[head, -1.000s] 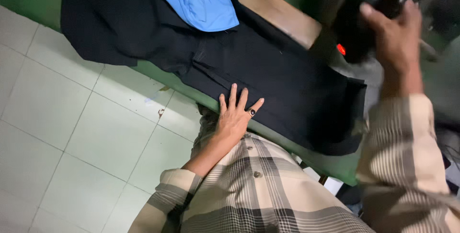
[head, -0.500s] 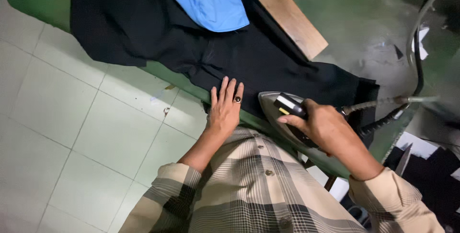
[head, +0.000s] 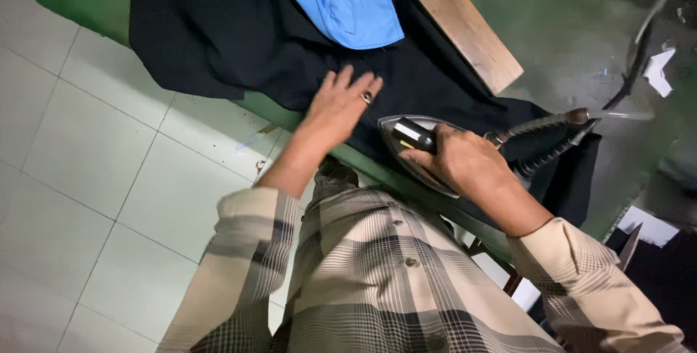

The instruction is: The person irons a pair of black pants, using a wooden block to press the fabric and shears to trim a thread.

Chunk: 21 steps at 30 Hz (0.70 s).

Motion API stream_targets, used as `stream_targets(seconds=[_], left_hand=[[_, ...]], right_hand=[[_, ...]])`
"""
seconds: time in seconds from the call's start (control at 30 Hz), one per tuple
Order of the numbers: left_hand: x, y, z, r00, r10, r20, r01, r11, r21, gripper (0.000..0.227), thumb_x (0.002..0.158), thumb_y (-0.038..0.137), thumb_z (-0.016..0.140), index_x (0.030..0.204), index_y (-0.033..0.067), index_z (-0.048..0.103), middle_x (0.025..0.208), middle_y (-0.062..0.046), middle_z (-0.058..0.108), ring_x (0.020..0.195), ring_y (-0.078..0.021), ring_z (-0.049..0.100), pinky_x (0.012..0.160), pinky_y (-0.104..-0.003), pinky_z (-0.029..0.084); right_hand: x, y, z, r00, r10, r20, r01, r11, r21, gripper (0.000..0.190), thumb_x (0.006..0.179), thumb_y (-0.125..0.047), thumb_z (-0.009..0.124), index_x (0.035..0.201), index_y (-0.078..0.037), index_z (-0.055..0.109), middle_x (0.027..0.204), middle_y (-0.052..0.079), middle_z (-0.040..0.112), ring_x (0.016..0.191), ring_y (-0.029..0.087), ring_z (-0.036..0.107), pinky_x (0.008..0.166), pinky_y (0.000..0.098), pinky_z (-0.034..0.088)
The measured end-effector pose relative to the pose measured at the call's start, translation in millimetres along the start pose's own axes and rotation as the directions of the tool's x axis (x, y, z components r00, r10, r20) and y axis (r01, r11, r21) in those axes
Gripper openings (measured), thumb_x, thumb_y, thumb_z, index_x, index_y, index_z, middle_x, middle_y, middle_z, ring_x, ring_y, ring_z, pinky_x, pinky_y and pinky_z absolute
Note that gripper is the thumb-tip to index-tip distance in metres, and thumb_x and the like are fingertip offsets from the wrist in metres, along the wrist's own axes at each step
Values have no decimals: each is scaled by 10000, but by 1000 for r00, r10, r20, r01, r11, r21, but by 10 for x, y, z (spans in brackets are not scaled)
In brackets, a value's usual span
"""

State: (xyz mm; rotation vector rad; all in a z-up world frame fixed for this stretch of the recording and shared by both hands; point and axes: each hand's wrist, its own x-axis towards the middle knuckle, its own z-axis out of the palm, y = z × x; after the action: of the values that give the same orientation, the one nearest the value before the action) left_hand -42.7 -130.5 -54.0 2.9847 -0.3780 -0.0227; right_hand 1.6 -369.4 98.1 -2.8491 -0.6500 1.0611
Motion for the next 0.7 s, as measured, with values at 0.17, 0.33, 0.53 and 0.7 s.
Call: stream_targets(seconds=[0.17, 0.33, 0.53, 0.7], left_hand=[[97, -208, -5, 937, -164, 308, 213, 968, -133, 809, 895, -36, 617, 1621, 142, 308, 1704, -72, 272, 1545, -326, 279, 1174, -579, 301], [155, -277, -184, 911, -133, 390, 254, 926, -280, 1067, 738, -55, 777, 1646, 131, 249, 1686, -117, 290, 1547, -381, 251, 1198, -596, 269], [49, -585, -464, 946, -43, 321, 105, 978, -179, 933, 774, 250, 832, 1594, 202, 389, 1497, -85, 580, 1475, -350, 381, 1194, -609, 191], [85, -853, -267, 914, -84, 396, 139, 984, -114, 1009, 648, 459, 915, 1523, 231, 468, 1504, -51, 563, 1396, -363, 418, 1121, -664, 207]], right_hand=[[-127, 296, 1, 1000, 20, 12, -20, 1000, -22, 658, 877, -684, 654, 1000, -38, 675, 911, 263, 756, 961, 466, 742, 826, 574, 577], [-205, 386, -28, 994, 74, 82, -73, 997, -24, 650, 875, -696, 640, 1042, -70, 683, 926, 228, 777, 984, 428, 753, 851, 551, 588], [90, -217, -84, 998, 17, 56, -17, 1000, 3, 604, 921, -674, 607, 1038, -86, 679, 922, 227, 766, 970, 428, 748, 831, 554, 585], [396, -592, -171, 997, -76, 21, 76, 997, -5, 607, 959, -644, 576, 1072, -57, 680, 926, 250, 757, 971, 453, 740, 821, 575, 581]])
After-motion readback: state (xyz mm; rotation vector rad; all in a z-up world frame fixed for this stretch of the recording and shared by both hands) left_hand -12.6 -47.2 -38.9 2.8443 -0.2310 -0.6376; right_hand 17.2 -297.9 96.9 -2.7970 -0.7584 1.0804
